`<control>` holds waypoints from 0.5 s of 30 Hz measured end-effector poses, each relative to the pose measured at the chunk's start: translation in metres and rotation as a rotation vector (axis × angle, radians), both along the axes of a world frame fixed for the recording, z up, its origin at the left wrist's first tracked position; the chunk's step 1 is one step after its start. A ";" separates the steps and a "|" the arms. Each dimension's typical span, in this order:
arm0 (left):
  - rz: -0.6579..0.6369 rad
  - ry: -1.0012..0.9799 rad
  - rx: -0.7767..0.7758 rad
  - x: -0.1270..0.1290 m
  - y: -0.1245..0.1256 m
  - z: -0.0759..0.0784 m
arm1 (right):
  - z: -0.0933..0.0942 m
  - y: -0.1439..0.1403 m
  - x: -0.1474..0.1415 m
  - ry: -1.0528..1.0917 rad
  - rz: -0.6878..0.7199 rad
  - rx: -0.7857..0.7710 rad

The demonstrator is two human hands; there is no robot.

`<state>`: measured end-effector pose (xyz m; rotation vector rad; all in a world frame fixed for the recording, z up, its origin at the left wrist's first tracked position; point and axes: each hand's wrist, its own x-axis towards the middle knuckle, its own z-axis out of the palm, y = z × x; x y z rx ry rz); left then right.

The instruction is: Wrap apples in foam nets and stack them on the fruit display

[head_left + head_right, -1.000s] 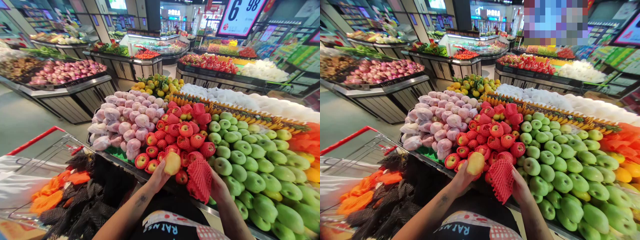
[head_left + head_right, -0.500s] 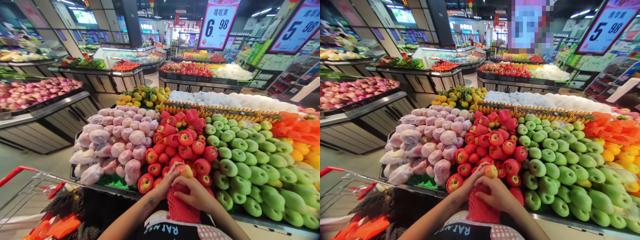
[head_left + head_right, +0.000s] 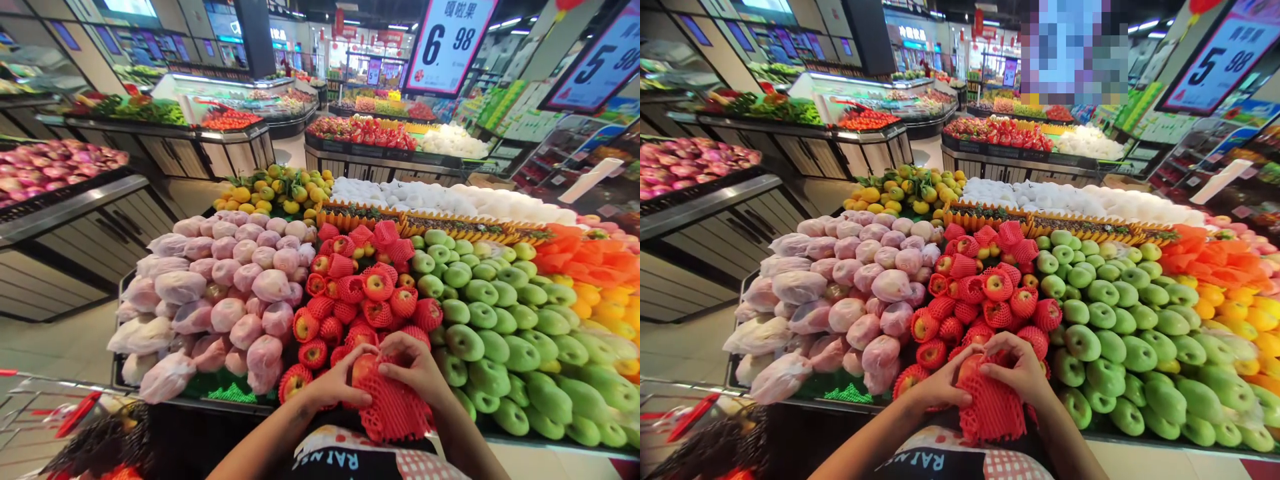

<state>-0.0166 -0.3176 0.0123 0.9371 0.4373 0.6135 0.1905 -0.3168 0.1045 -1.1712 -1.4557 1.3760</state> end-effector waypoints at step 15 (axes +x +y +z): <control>0.332 -0.087 -0.418 0.021 -0.002 -0.010 | -0.048 0.014 -0.010 0.256 -0.174 -0.122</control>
